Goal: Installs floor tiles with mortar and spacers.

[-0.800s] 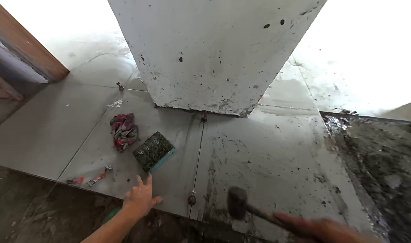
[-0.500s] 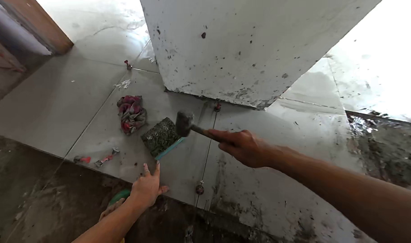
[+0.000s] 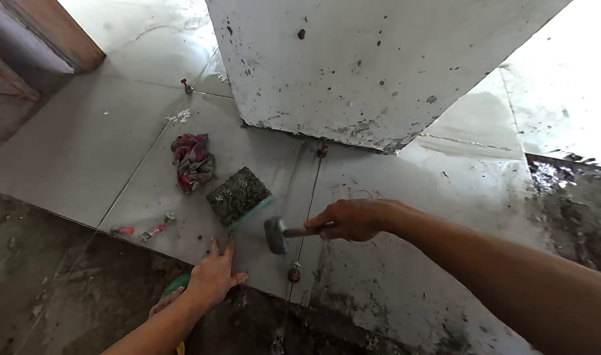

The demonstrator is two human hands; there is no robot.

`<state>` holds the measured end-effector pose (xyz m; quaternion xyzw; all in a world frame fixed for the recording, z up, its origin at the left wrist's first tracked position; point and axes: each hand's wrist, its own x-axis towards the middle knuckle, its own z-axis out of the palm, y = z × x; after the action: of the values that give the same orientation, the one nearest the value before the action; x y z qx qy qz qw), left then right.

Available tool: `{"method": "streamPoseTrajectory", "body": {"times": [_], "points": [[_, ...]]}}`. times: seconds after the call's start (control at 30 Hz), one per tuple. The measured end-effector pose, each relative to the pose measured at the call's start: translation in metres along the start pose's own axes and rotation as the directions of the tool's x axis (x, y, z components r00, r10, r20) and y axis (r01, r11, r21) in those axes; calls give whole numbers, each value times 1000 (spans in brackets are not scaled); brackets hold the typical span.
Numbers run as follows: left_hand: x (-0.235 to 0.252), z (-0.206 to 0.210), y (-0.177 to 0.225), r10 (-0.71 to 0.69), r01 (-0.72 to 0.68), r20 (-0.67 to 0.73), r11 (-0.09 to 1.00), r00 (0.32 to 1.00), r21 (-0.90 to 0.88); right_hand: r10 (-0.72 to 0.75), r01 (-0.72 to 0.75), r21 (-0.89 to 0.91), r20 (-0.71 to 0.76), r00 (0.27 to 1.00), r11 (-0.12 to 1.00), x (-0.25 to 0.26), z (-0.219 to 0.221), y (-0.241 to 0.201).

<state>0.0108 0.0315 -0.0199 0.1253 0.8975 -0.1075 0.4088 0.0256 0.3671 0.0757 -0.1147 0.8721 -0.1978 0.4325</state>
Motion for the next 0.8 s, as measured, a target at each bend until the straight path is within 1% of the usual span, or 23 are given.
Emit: {"method": "streamPoseTrajectory", "body": {"times": [0.03,0.07,0.13,0.17,0.2,0.27,0.3,0.33,0.43,0.47,0.53,0.57,0.63,0.73,0.8], "points": [[1,0,-1,5,-5,-4,1000,1000,-6,-2,2,4,16,1000,1000,-5,-4,-4],[1,-1,0,5,-5,-5,1000,1000,-8,-20,20,30,-11,1000,999,-10,-7,-6],[1,0,1,2,-2,12,1000,1000,-6,-64,79,104,-139,988,991,-11,0,-6],[1,0,1,4,-4,17,1000,1000,-3,-69,92,113,-190,979,989,-7,6,-6],[1,-2,0,5,-5,19,1000,1000,-1,-59,78,89,-197,979,993,-2,9,-7],[-1,-4,-1,9,-8,19,1000,1000,-8,-8,10,17,-101,995,1000,8,8,-8],[-2,-4,-2,16,-16,16,1000,1000,-8,0,1,11,-74,997,1000,8,4,-7],[-1,-4,-4,23,-22,14,1000,1000,-5,-4,5,16,-77,997,1000,6,-1,-6],[1,2,-7,52,-52,20,999,998,0,-33,48,69,-205,978,996,1,4,3],[1,3,-8,64,-64,25,998,998,-2,-9,23,67,-207,978,997,2,8,3],[-1,4,-12,78,-78,29,997,997,-20,51,-52,-6,-142,989,999,7,5,1],[-2,6,-15,86,-86,34,996,996,-20,61,-65,-25,-124,990,998,7,0,-2],[-2,7,-23,123,-122,50,992,991,-10,64,-72,-47,-147,987,996,-4,-7,-9],[-9,-1,-39,221,-222,110,975,969,-4,38,-50,-45,-224,974,998,-26,-9,-19],[-19,-10,-57,295,-306,155,951,943,51,53,-54,0,-200,978,999,-39,-3,-32]]}}
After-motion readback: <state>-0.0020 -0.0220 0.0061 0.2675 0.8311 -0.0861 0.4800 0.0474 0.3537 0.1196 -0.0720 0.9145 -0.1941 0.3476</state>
